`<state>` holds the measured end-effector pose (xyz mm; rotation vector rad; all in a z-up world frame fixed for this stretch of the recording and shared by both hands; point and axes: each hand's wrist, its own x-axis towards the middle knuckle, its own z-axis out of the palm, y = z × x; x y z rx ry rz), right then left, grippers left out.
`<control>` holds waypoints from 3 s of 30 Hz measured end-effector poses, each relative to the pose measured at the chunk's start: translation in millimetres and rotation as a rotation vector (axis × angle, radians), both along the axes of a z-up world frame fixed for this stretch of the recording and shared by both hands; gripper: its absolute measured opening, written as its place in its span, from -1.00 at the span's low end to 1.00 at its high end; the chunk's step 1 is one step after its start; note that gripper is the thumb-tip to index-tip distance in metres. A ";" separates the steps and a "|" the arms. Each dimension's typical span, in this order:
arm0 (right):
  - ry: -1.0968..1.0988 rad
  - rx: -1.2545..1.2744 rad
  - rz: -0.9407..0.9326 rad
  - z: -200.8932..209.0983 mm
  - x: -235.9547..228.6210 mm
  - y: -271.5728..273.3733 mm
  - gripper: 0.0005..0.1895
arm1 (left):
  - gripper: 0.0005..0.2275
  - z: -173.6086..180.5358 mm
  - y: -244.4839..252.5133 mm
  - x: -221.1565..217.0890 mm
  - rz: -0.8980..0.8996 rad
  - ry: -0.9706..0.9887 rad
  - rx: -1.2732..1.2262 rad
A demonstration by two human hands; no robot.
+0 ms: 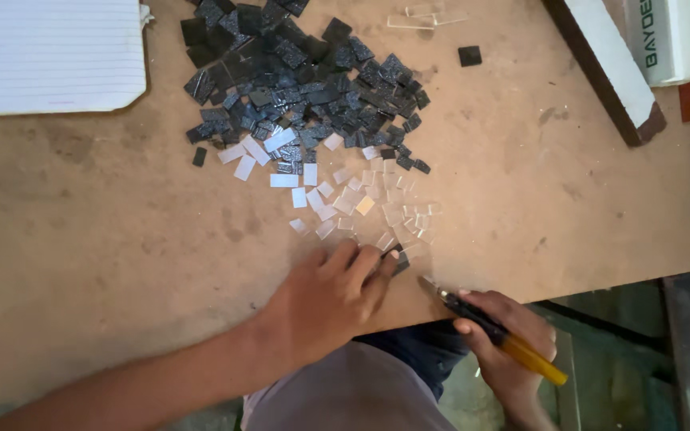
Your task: The person uses a utility knife to cut small rectangular pieces from clear and dark plastic sheets on a wooden workbench. The person repeatedly scores and snaps the plastic into small tiles, accumulating separate piles of clear and dark pieces.
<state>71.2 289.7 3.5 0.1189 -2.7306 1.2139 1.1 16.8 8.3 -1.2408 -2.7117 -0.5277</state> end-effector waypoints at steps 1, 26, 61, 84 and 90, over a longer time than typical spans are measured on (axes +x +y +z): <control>-0.029 -0.044 0.022 -3.9 3.5 7.3 -0.62 | -0.53 1.3 1.6 -0.6 -0.002 -0.011 -0.026; -0.382 -0.667 -0.219 -134.6 98.1 -41.9 -0.69 | -0.77 -2.9 28.2 1.2 0.208 -0.050 0.221; -0.176 0.132 -0.246 -19.1 50.9 -8.5 -0.64 | -0.57 0.2 -7.0 -0.6 -0.173 -0.092 0.105; -0.034 0.049 -0.378 -46.0 80.8 -22.7 -0.70 | -0.56 -3.3 -19.1 -3.7 -0.179 0.008 0.117; -0.138 0.112 -0.350 -38.3 65.9 -25.9 -0.73 | -0.56 -1.3 -23.6 -5.5 -0.233 -0.011 0.051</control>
